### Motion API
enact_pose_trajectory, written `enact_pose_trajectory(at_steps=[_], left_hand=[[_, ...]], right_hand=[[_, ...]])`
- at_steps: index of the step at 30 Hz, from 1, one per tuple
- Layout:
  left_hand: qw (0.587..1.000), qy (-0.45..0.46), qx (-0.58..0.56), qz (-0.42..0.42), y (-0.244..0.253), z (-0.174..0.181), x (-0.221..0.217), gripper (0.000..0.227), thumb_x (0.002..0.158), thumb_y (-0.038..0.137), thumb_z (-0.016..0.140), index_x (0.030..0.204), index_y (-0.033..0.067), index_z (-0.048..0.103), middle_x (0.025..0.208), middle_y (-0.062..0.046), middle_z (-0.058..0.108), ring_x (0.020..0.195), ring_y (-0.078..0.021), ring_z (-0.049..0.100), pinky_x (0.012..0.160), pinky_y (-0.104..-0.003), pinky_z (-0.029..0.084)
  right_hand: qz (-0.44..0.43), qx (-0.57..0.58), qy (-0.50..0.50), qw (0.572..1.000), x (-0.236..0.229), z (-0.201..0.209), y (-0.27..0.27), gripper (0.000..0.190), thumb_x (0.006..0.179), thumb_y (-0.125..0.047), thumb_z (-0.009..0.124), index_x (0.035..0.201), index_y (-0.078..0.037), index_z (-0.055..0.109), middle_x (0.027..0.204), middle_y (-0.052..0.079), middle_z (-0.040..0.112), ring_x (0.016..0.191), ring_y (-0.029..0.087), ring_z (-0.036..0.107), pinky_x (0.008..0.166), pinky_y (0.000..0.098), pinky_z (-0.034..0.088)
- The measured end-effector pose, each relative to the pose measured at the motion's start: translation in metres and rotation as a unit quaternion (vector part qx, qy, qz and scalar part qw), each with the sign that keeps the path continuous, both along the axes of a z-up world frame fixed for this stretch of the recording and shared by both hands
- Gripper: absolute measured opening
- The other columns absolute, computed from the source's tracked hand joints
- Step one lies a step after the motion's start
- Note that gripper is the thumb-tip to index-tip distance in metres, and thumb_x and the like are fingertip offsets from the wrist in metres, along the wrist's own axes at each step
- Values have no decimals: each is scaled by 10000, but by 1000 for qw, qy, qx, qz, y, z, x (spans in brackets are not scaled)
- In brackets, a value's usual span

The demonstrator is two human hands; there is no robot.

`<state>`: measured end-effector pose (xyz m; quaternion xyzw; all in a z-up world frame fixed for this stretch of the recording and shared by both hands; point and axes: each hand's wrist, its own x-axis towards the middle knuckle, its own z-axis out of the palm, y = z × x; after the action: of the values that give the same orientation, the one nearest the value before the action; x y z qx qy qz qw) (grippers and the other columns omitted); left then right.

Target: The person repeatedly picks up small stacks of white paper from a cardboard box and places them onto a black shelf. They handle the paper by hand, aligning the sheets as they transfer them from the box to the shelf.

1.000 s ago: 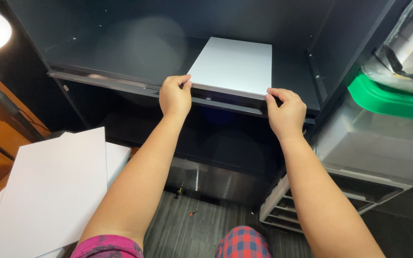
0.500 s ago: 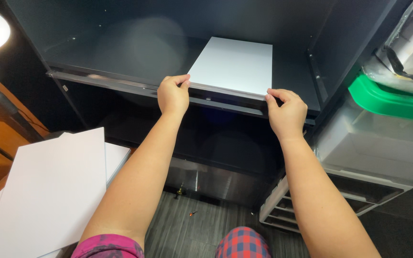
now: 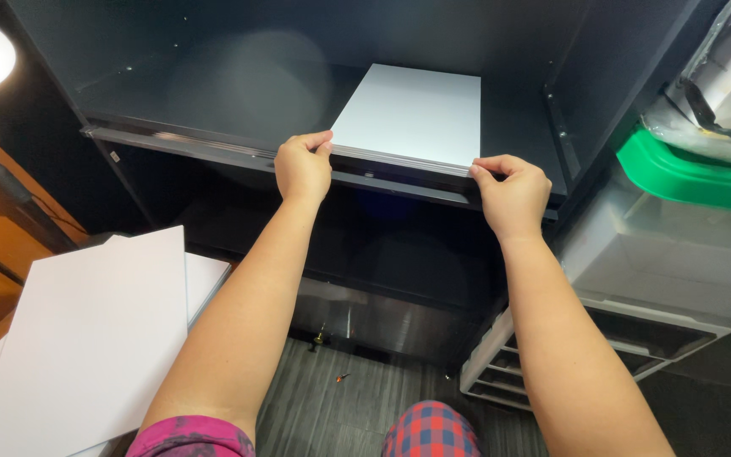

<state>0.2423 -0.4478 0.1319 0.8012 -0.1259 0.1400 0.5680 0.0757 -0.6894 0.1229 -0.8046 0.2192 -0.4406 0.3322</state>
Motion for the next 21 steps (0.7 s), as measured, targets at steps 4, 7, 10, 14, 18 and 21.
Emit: enact_pose_trajectory(at_steps=[4,7,10,14,18,21], left_hand=[[1000,16,-11,0,-1,4,-6,195,959,140,696,1120,197,791,975,30,684,715,-134,762,684,-213,631],[999,49,-13,-3,2,6,-9,211,960,149,694,1146,195,785,1045,23,742,723,-122,763,659,-206,623],[998,53,-20,-3,2,3,-6,208,957,151,696,1135,207,789,1041,30,759,713,-110,760,649,-202,618],[998,59,-18,-2,2,9,-14,207,963,161,695,1142,212,788,1043,28,770,713,-102,760,651,-203,613],[999,46,-23,-8,3,12,-19,215,969,148,692,1160,186,782,1070,-6,779,705,-99,752,657,-208,609],[999,42,-29,-11,3,12,-18,219,969,141,690,1166,175,780,1075,-14,782,677,-88,741,651,-204,600]], right_hand=[[3,-4,-7,1000,-1,-2,-1,143,885,-147,837,992,-241,835,901,14,770,985,228,734,830,331,573],[20,3,-22,1000,-4,2,3,177,871,-92,838,1006,-207,837,936,58,775,992,232,734,849,324,565],[27,12,-28,999,-7,2,4,177,872,-92,833,997,-217,835,928,40,774,984,208,735,847,312,566],[25,9,-31,999,-7,3,4,168,870,-87,829,981,-214,832,877,16,768,938,180,736,826,303,564],[22,11,-47,999,-4,0,0,161,864,-89,829,972,-208,830,843,2,763,886,143,732,785,277,561],[23,10,-54,998,-3,-1,0,155,864,-85,831,972,-197,829,828,3,762,851,132,730,748,262,556]])
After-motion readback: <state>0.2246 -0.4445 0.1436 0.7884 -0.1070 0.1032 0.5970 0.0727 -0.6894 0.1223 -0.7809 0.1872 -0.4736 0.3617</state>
